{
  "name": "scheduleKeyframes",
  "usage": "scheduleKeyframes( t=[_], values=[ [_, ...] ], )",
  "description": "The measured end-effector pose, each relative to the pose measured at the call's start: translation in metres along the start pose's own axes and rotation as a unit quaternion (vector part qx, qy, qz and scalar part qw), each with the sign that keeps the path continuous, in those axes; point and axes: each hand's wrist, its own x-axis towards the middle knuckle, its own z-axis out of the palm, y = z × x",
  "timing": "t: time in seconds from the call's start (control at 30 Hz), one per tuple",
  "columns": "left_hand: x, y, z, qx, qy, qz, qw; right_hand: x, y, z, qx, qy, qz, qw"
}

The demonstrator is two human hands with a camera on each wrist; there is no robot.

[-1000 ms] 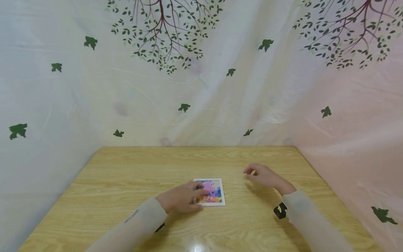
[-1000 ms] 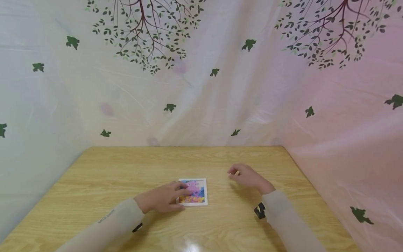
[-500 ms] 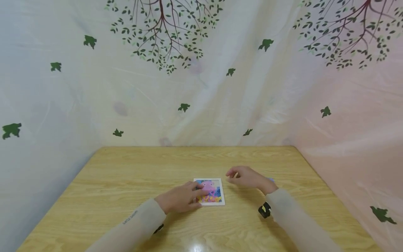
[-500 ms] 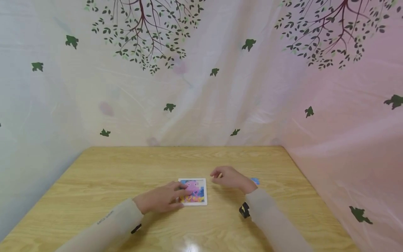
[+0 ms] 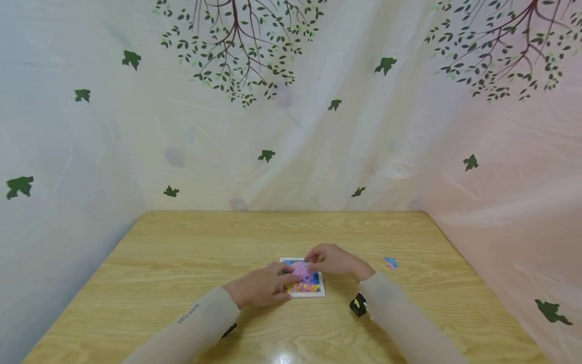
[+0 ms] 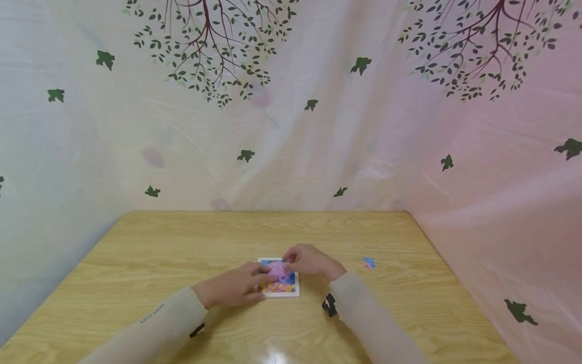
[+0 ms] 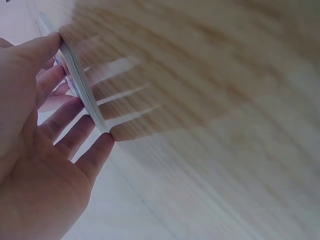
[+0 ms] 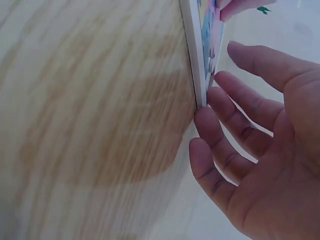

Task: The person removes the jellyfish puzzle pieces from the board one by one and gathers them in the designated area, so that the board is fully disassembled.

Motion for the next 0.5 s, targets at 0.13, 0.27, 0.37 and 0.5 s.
scheduleKeyframes(
  t=[0.13, 0.27, 0.37, 0.5],
  values=[
    [0.001, 0.0, 0.0, 0.002, 0.002, 0.006, 1.0, 0.002, -0.004, 0.002, -0.011, -0.003, 0.008, 0.9999],
    [0.001, 0.001, 0.0, 0.005, 0.006, 0.006, 1.0, 0.004, -0.01, 0.002, -0.028, 0.004, 0.016, 0.9995],
    [0.0, 0.002, 0.0, 0.002, 0.006, 0.002, 1.0, 0.004, -0.013, 0.003, -0.04, 0.009, 0.025, 0.9989],
    [0.0, 0.003, 0.001, -0.002, 0.003, -0.001, 1.0, 0.005, -0.013, 0.005, -0.055, 0.018, 0.039, 0.9976]
  ],
)
